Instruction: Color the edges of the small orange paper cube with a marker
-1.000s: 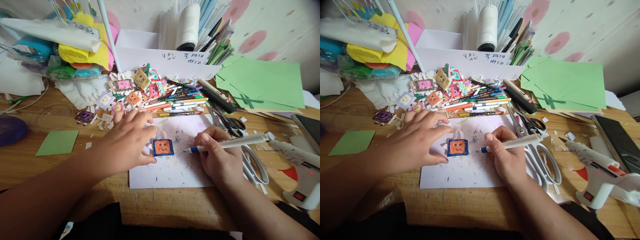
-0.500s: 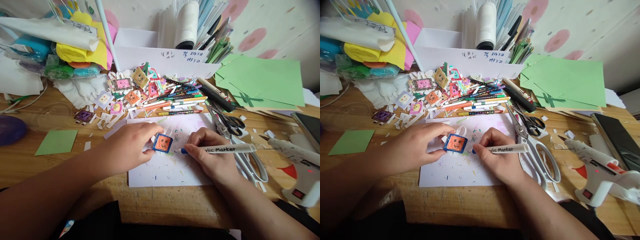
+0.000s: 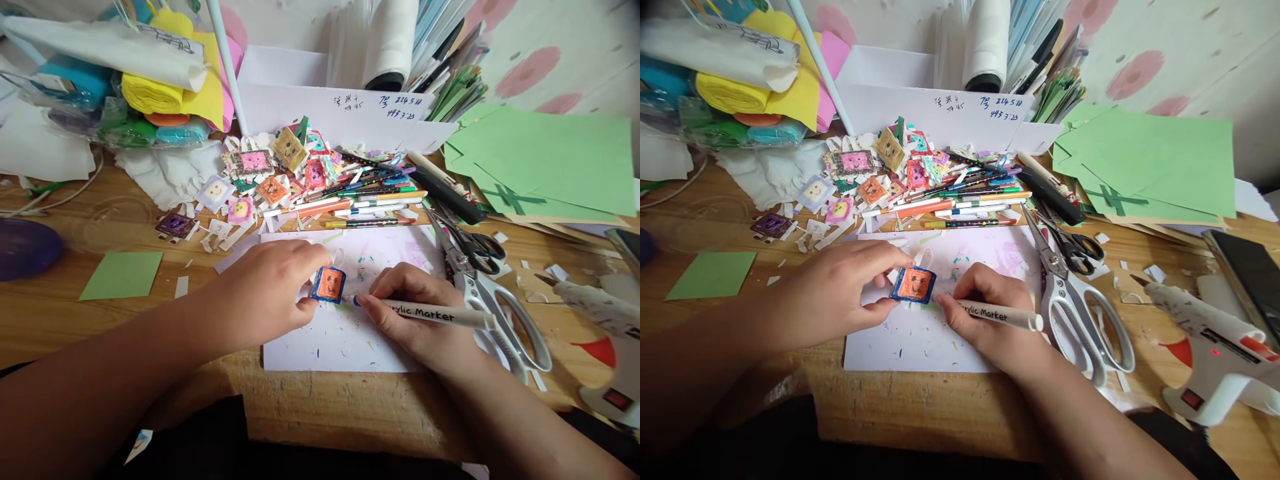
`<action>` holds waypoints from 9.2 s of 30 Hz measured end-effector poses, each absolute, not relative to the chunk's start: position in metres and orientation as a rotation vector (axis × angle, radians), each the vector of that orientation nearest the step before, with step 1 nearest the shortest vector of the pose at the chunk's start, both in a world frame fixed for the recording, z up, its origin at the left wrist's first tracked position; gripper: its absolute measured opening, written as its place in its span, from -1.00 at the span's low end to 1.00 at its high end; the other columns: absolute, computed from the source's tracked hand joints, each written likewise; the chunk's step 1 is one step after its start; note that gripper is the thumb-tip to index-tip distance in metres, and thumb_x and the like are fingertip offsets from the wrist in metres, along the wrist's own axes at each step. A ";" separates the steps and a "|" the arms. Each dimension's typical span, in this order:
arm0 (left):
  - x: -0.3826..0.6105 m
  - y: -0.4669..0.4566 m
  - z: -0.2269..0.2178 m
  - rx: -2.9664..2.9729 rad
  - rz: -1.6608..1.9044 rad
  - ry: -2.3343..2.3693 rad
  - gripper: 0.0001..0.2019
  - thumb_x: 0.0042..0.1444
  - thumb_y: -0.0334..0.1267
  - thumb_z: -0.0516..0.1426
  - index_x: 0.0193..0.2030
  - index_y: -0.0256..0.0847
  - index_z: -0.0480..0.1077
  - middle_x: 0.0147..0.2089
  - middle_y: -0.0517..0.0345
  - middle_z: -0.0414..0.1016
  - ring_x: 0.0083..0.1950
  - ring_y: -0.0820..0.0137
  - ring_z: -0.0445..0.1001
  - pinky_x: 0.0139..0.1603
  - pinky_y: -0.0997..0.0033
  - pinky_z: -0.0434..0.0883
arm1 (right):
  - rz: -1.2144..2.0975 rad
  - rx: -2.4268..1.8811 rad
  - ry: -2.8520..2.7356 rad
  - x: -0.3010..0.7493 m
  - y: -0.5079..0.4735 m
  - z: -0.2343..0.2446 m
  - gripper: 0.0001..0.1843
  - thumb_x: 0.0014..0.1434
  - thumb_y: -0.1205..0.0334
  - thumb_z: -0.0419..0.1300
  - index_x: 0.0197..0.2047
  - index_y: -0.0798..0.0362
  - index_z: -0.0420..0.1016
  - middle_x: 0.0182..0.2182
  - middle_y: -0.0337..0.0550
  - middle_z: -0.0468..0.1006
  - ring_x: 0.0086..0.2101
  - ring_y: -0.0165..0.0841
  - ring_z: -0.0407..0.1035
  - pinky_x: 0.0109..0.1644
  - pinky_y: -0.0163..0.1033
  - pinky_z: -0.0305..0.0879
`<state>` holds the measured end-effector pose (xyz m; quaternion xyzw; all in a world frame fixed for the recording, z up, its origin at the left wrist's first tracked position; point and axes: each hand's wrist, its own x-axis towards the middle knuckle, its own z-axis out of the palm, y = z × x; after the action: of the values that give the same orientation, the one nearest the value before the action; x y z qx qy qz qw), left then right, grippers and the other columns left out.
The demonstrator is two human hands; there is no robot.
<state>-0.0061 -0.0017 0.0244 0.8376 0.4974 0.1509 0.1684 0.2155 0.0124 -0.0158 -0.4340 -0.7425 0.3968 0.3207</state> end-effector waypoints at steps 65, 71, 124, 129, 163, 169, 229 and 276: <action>-0.005 -0.002 0.021 2.392 0.400 1.429 -0.85 -0.10 -0.41 0.07 -0.32 -0.18 0.30 -0.43 0.23 0.36 -0.37 0.36 0.32 -0.38 0.38 0.17 | 1.014 -1.173 -1.916 0.215 0.014 -0.017 -0.74 0.12 0.24 0.22 -0.53 -0.03 0.24 -0.63 -0.31 0.29 -0.60 -0.42 0.14 -0.57 -0.28 0.04; -0.006 -0.003 0.022 2.393 0.386 1.433 -0.85 -0.10 -0.41 0.08 -0.32 -0.18 0.30 -0.42 0.22 0.38 -0.36 0.35 0.33 -0.36 0.37 0.17 | 1.051 -1.173 -1.912 0.216 0.013 -0.016 -0.74 0.12 0.23 0.22 -0.53 -0.02 0.24 -0.64 -0.31 0.29 -0.60 -0.43 0.14 -0.57 -0.29 0.04; -0.006 -0.003 0.019 2.447 0.438 1.414 -0.81 -0.06 -0.44 0.08 -0.29 -0.15 0.21 -0.38 0.25 0.36 -0.36 0.37 0.36 -0.38 0.40 0.19 | 1.271 -1.113 -1.593 0.216 0.008 -0.019 -0.74 0.13 0.16 0.25 -0.50 -0.01 0.28 -0.63 -0.32 0.28 -0.61 -0.45 0.11 -0.55 -0.28 0.00; -0.006 -0.004 0.010 2.463 0.483 1.425 -0.79 -0.02 -0.44 0.12 -0.28 -0.14 0.17 -0.38 0.25 0.36 -0.33 0.35 0.38 -0.38 0.41 0.20 | 1.339 -1.085 -1.599 0.215 0.005 -0.017 -0.80 0.14 0.19 0.23 -0.45 -0.02 0.30 -0.60 -0.31 0.30 -0.57 -0.42 0.17 -0.53 -0.28 0.05; 0.000 -0.006 0.007 2.553 0.428 1.305 -0.75 0.01 -0.56 0.05 -0.28 -0.12 0.14 -0.31 0.21 0.38 -0.29 0.34 0.38 -0.38 0.39 0.18 | 1.110 -1.199 -1.865 0.209 0.005 -0.018 -0.76 0.12 0.21 0.22 -0.51 -0.01 0.26 -0.62 -0.32 0.30 -0.60 -0.44 0.13 -0.56 -0.29 0.06; 0.000 -0.006 0.006 2.552 0.446 1.312 -0.74 0.00 -0.55 0.05 -0.28 -0.12 0.12 -0.34 0.23 0.36 -0.31 0.36 0.37 -0.38 0.39 0.16 | 1.105 -1.226 -1.864 0.208 0.005 -0.018 -0.75 0.12 0.23 0.21 -0.52 -0.02 0.24 -0.63 -0.33 0.28 -0.61 -0.44 0.12 -0.56 -0.29 0.04; 0.003 -0.008 0.003 2.464 0.412 1.308 -0.81 0.09 -0.47 0.05 -0.29 -0.12 0.09 -0.31 0.21 0.37 -0.26 0.33 0.37 -0.33 0.38 0.24 | 1.001 -1.098 -2.005 0.207 0.000 -0.016 -0.79 0.12 0.23 0.23 -0.48 0.01 0.28 -0.64 -0.31 0.35 -0.63 -0.48 0.18 -0.62 -0.36 0.09; 0.001 -0.006 0.003 2.361 0.416 1.339 -0.82 0.09 -0.40 0.10 -0.23 -0.13 0.15 -0.27 0.19 0.41 -0.22 0.33 0.41 -0.28 0.40 0.28 | 1.191 -1.223 -1.768 0.208 0.001 -0.012 -0.76 0.09 0.15 0.25 -0.52 -0.01 0.31 -0.61 -0.26 0.38 -0.58 -0.41 0.22 -0.56 -0.30 0.08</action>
<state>0.0012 -0.0062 0.0025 0.8431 0.4780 0.1484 0.1966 0.2076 0.0012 -0.0120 -0.4689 -0.6776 0.4565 0.3355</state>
